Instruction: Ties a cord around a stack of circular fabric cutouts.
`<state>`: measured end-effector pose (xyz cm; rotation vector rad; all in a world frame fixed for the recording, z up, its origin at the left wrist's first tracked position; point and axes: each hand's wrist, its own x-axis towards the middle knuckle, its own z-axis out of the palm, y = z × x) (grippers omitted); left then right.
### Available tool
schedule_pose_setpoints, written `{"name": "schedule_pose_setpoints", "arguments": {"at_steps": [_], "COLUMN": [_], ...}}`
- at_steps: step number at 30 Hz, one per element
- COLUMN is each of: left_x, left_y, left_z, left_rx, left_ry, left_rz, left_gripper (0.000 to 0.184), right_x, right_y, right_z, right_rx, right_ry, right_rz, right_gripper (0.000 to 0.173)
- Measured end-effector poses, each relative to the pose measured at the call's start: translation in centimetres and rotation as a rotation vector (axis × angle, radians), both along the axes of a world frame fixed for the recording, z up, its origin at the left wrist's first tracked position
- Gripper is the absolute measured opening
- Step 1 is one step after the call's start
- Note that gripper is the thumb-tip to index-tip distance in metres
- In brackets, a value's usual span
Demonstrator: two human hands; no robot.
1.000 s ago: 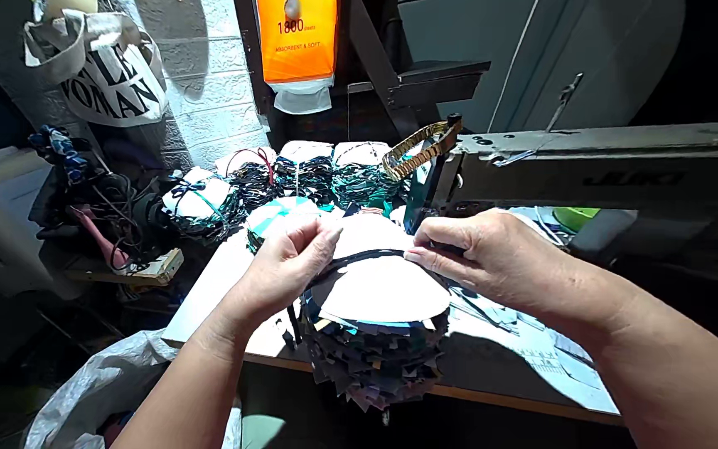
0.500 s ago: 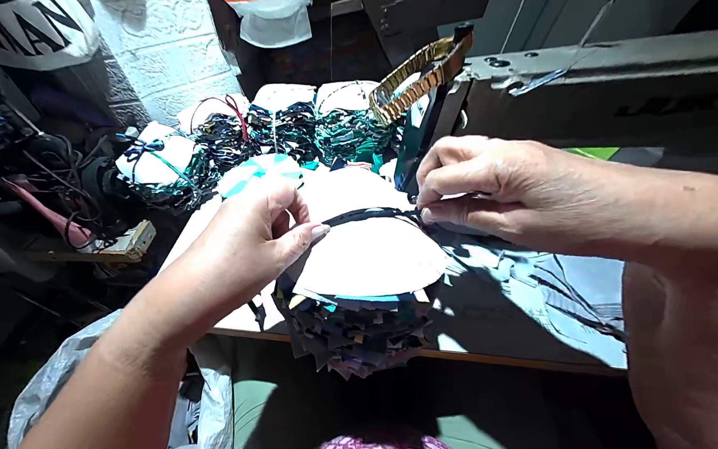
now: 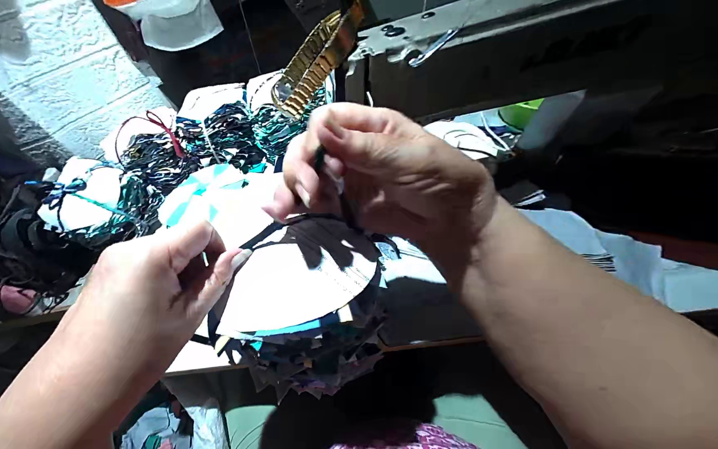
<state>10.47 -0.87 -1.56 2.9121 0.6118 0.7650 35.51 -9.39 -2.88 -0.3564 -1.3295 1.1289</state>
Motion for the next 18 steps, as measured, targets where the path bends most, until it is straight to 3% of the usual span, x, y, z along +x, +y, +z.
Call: {"name": "schedule_pose_setpoints", "arguments": {"at_steps": [4, 7, 9, 14, 18], "left_x": [-0.2, -0.5, -0.7, -1.2, -2.8], "left_y": [-1.0, -0.8, 0.2, 2.8, 4.8], "left_z": [0.4, 0.8, 1.0, 1.1, 0.8], "left_rx": [0.184, 0.173, 0.04, -0.543, -0.695], "left_ry": [0.027, 0.061, 0.054, 0.087, 0.005], "left_rz": [0.028, -0.022, -0.109, -0.453, -0.586], "left_gripper": [0.025, 0.029, 0.03, 0.025, 0.027], "right_x": [-0.7, -0.7, -0.7, -1.3, -1.6], "right_y": [1.3, 1.6, 1.6, 1.3, 1.3], "right_z": [0.7, 1.1, 1.2, 0.9, 0.4], "right_rx": [-0.023, -0.026, -0.028, 0.005, 0.051], "right_ry": [-0.045, -0.097, -0.114, -0.177, -0.184], "right_rz": [0.101, 0.081, 0.062, -0.045, -0.079], "right_gripper": [0.026, 0.027, 0.027, 0.027, 0.026]}}
